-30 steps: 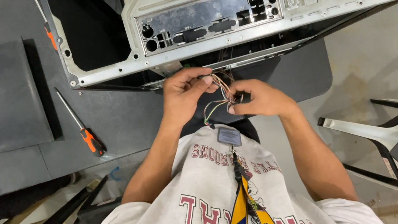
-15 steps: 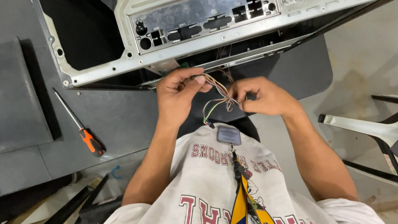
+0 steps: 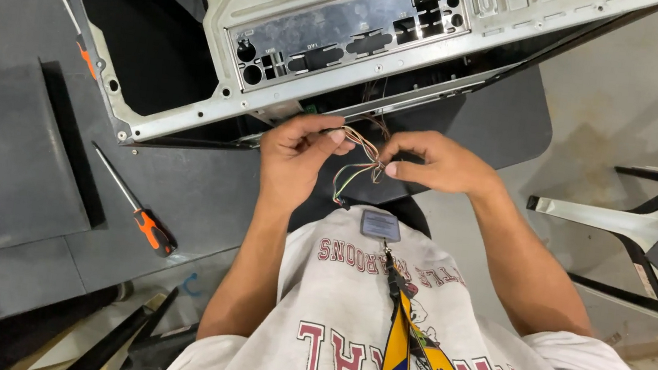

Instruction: The person places a computer case on a workbench and organizes the internal front panel wires by untangling and separating them.

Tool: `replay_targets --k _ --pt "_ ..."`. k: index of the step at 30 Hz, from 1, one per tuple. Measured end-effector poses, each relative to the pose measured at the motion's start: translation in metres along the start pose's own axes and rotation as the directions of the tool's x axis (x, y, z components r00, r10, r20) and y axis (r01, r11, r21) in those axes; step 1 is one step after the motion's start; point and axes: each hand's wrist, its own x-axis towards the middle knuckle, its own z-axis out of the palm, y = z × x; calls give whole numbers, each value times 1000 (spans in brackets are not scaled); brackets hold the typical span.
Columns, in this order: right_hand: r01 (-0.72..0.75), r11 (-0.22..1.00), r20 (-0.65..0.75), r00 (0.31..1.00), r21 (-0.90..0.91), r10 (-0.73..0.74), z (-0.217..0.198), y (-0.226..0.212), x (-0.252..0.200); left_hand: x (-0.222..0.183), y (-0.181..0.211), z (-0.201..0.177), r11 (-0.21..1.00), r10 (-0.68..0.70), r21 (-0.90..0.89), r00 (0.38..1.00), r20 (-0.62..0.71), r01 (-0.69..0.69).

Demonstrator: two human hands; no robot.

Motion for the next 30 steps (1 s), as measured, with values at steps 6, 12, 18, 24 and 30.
replay_targets --k 6,12,18,24,30 --pt "1 998 -40 999 -63 -4 2 -2 -1 -2 1 -1 999 25 28 1000 -7 -25" --pt "-26 992 -33 999 -123 22 4 11 -1 -1 -2 -4 997 21 70 1000 -1 -21" --pt "21 999 -17 1000 -46 -22 5 -1 -2 -4 14 8 993 -53 110 998 46 48" --pt "139 986 -52 990 94 -134 24 -16 -7 -3 26 18 981 -27 195 996 82 11" --pt "123 988 -229 969 97 -98 34 -18 -2 -1 37 19 963 -90 268 982 168 42"
